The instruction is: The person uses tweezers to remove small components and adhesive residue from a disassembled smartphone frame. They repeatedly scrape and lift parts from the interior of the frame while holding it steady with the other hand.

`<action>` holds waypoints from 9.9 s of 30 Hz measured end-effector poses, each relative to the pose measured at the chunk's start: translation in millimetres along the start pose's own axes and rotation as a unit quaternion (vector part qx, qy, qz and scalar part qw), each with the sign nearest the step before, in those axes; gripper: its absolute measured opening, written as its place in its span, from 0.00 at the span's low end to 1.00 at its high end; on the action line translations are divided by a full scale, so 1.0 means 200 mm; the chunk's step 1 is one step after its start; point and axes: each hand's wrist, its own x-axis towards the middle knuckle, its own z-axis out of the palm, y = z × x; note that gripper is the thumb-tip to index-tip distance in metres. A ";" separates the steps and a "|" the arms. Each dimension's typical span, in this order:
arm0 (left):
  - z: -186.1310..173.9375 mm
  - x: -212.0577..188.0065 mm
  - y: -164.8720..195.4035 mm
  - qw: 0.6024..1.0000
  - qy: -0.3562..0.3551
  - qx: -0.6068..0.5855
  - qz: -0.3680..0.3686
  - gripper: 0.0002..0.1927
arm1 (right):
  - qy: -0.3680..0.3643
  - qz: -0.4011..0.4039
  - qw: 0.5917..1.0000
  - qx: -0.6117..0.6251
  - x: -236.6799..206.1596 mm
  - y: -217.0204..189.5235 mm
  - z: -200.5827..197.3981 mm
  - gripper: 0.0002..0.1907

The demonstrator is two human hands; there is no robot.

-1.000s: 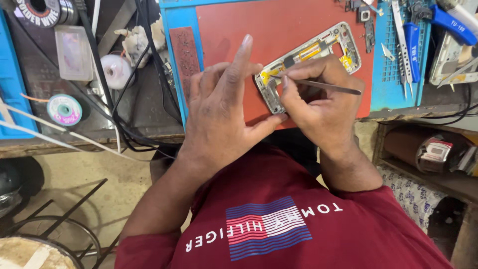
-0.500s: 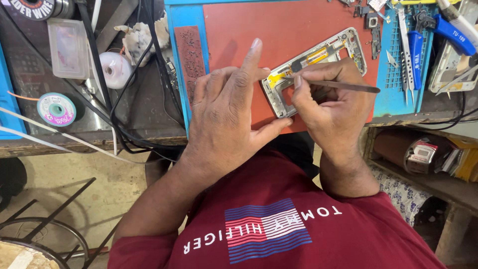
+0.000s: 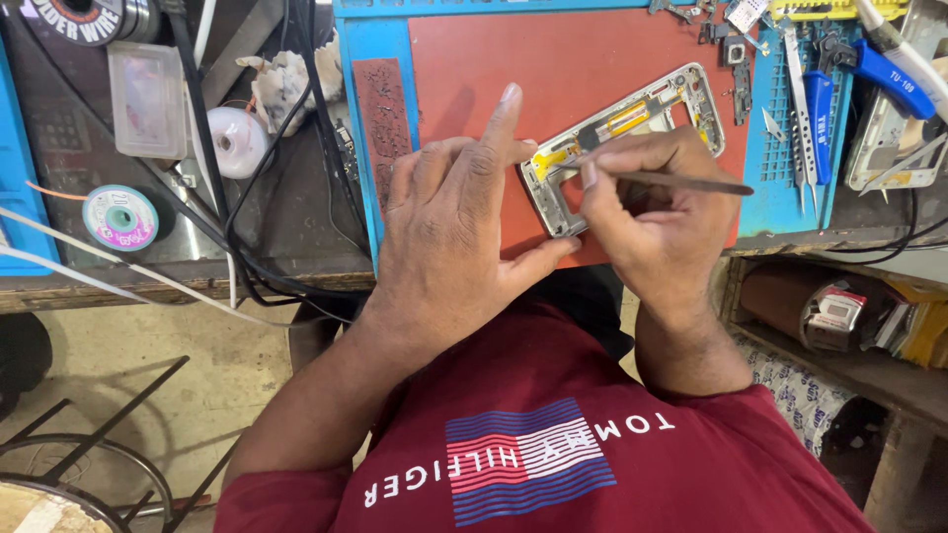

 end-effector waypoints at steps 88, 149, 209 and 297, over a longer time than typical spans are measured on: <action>0.00 0.00 0.00 1.000 0.002 0.010 0.005 0.60 | -0.015 -0.013 1.000 -0.007 0.01 -0.03 0.01 0.07; 0.00 0.00 0.00 1.000 0.008 0.017 0.008 0.59 | -0.011 0.009 1.000 -0.014 0.00 -0.02 0.02 0.06; -0.02 0.00 0.03 0.998 0.007 0.068 0.014 0.58 | -0.017 -0.097 0.982 -0.158 -0.08 -0.09 -0.08 0.08; -0.02 0.00 0.02 0.996 0.034 0.081 0.018 0.55 | 0.122 -0.035 0.986 0.109 -0.18 -0.03 -0.23 0.04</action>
